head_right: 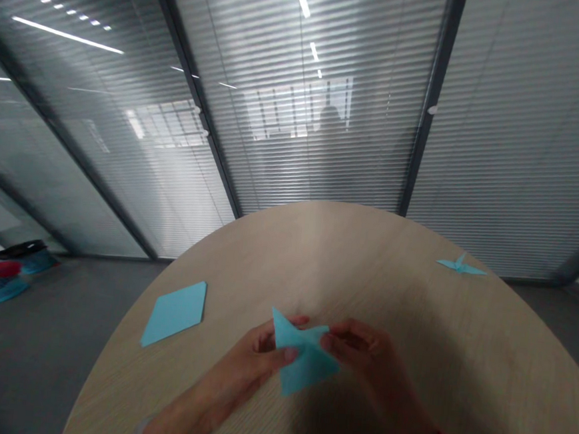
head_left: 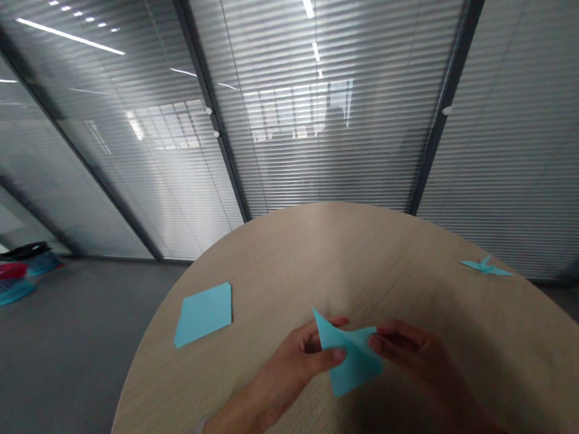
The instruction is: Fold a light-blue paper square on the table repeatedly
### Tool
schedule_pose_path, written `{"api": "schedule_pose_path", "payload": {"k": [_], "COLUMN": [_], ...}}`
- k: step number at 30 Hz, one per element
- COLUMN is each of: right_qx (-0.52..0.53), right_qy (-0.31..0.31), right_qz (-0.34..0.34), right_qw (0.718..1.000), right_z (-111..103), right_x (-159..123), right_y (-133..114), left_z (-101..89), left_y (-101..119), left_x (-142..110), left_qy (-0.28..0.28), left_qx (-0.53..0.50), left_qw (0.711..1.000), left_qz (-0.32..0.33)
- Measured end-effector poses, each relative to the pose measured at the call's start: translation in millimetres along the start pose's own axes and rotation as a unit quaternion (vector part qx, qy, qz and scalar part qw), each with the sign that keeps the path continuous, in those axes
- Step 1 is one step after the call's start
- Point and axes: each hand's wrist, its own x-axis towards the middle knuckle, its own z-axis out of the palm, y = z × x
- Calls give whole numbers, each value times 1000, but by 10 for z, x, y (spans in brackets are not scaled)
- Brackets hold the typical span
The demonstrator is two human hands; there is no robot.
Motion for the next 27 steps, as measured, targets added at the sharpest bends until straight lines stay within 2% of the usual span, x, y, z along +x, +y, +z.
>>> {"api": "schedule_pose_path", "payload": {"k": [5, 9, 16, 21, 23, 27], "right_qx": [41, 29, 29, 12, -10, -95], "right_qy": [32, 32, 72, 11, -11, -13], "right_qz": [11, 5, -10, -22, -22, -10], "right_qw": [999, 999, 997, 1000, 1000, 995], "right_z": [-57, -76, -81, -41, -25, -38], "right_x": [62, 95, 154, 125, 110, 106], "right_y": [21, 26, 127, 146, 139, 99], "left_z": [104, 156, 44, -15, -17, -26], "left_y": [58, 101, 81, 30, 29, 57], "left_x": [-6, 10, 71, 72, 66, 65], "left_qy": [-38, -38, -5, 33, 21, 3], "left_qx": [14, 69, 110, 210, 233, 244], "left_qw": [998, 996, 993, 973, 968, 965], "left_qz": [38, 40, 52, 84, 86, 93]}}
